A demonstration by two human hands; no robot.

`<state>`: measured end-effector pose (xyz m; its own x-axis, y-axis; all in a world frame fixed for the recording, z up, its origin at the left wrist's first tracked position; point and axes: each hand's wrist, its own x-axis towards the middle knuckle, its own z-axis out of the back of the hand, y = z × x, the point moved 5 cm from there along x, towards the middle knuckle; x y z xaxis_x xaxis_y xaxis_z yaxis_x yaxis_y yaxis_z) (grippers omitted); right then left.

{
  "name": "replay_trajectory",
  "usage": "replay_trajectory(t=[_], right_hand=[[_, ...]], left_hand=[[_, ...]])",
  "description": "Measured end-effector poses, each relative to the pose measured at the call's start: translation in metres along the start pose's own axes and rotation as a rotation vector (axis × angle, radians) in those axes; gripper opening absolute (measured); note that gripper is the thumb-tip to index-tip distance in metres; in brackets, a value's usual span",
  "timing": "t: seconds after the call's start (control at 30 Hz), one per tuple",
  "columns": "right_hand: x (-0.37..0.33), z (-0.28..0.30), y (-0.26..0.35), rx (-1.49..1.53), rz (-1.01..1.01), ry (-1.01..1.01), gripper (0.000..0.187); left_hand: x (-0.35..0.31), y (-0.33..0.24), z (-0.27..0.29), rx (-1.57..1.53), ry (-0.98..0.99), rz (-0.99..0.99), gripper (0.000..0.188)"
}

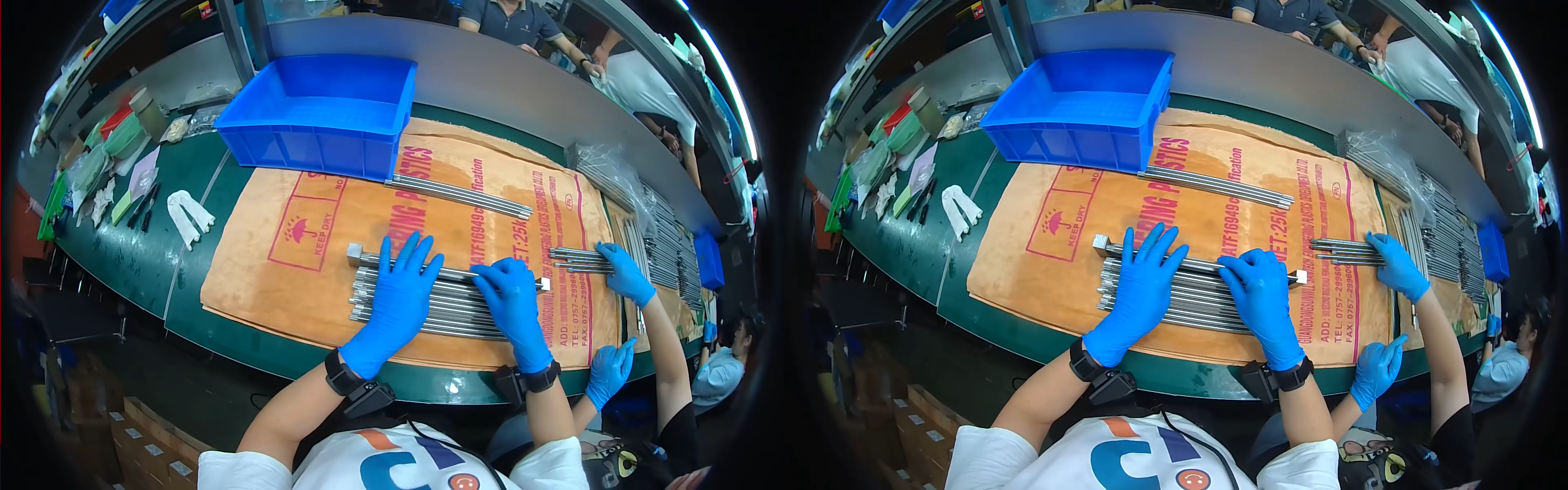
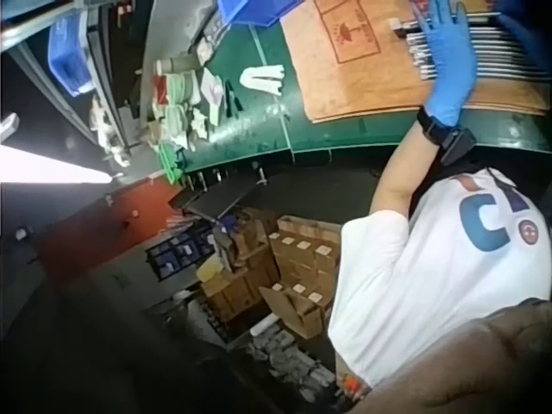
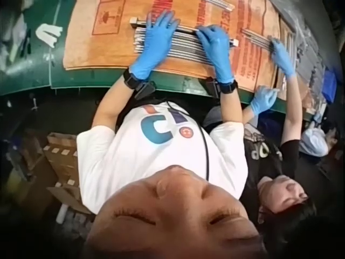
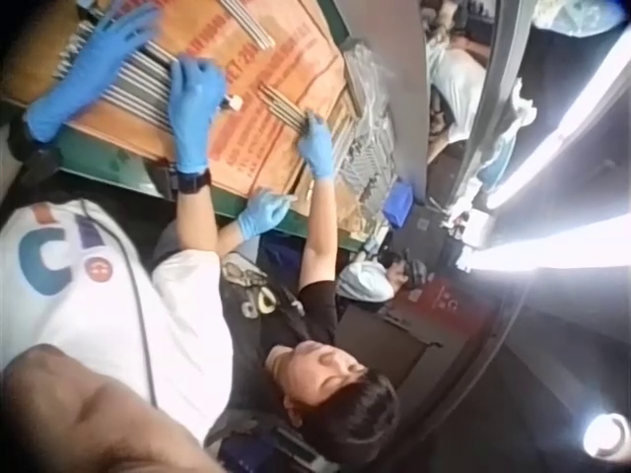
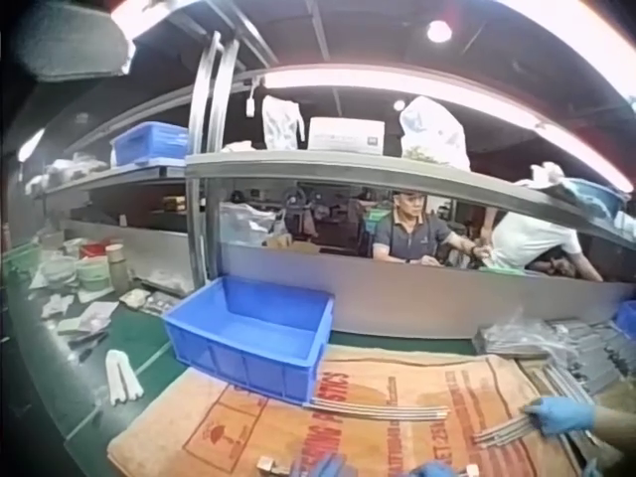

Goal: The person gathers metal rods by hand and aligns them against a metal bar before sliding the group into a plastic bag.

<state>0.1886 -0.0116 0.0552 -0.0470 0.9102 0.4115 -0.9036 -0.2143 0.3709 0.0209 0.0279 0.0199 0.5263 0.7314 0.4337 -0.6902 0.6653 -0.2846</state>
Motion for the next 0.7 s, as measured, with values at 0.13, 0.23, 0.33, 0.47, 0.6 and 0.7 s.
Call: replay_trajectory(t=[0.13,0.23,0.33,0.47,0.6,0.7], right_hand=[[-0.001,0.001,-0.005,0.017,-0.010,-0.002,0.015],[0.000,-0.009,-0.009,0.023,0.012,0.012,0.014],[0.000,-0.010,-0.007,0.016,0.024,0.000,0.014],[-0.002,-0.005,-0.006,0.010,0.058,-0.014,0.014],[-0.007,-0.006,-0.010,0.021,0.051,0.069,0.017],[-0.002,-0.003,-0.006,0.057,0.021,0.178,0.018]], left_hand=[[0.004,-0.001,0.001,-0.009,0.003,-0.011,0.046],[0.006,-0.002,-0.004,-0.048,-0.007,-0.026,0.044],[0.003,0.003,-0.005,-0.066,-0.022,-0.018,0.040],[0.002,0.003,-0.002,-0.040,-0.079,-0.021,0.033],[0.003,-0.005,0.005,-0.103,-0.078,-0.031,0.025],[0.004,-0.012,0.006,-0.237,-0.084,-0.055,0.023]])
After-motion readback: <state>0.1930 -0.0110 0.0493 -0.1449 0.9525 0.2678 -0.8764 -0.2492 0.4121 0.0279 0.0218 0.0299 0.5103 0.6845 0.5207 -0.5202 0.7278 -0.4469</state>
